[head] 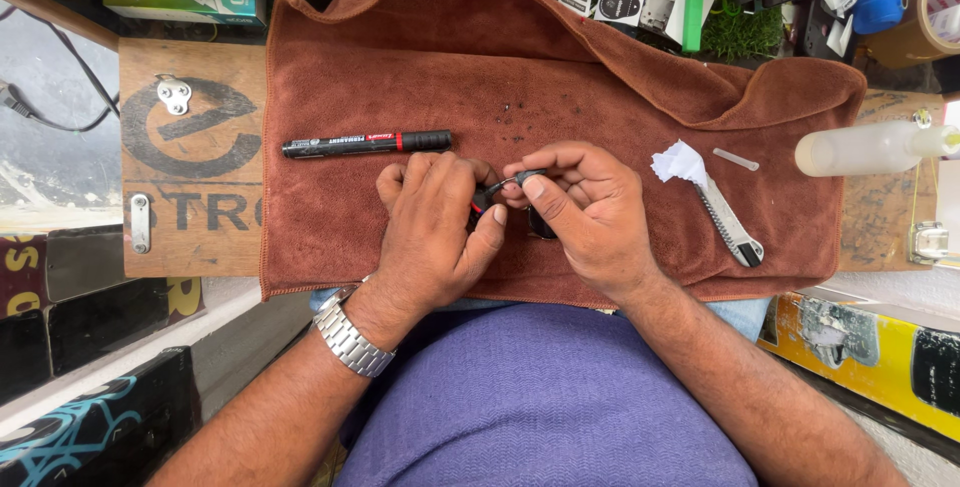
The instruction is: The person disassembles a smartwatch, applies adhesive to the casing, and reassembles the device. They then wipe the watch face with a tissue to clean off excess adhesive. The task involves careful handling of small components and tools.
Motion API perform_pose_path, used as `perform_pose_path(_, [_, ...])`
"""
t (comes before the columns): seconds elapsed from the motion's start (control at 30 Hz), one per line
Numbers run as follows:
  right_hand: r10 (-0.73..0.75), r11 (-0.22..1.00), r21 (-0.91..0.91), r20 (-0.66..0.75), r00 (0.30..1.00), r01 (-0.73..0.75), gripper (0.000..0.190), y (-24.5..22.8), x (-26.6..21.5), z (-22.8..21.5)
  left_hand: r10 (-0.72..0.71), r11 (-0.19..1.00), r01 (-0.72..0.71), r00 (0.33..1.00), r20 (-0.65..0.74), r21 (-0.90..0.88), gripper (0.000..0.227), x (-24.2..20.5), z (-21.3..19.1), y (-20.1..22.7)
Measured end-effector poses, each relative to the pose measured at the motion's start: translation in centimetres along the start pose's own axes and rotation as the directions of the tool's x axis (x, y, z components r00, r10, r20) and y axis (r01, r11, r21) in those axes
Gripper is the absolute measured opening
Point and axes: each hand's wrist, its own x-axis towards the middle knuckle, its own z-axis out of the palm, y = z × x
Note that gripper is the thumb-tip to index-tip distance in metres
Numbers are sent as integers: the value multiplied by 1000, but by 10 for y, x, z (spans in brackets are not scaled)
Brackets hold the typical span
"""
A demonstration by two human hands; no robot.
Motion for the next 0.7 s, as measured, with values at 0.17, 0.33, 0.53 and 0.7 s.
perform_pose_path(0.17, [47,999,-17,-53,997,-48,16,4,0,-1,19,1000,-19,1000,0,13,31,0,0,0])
perform_pose_path(0.33, [63,994,96,-53,997,-58,18,11,1,-2,19,1000,-19,1000,13,-3,29,0,-1,0])
perform_pose_path(0.53, [63,990,128,-40,997,-57,17,11,2,-3,28,1000,-28,1000,4,-6,30,0,-1,0])
perform_pose_path(0.7, [27,1000,15,-28,999,-27,16,5,-2,-2,13,1000,-13,1000,2,4,29,1,-1,1])
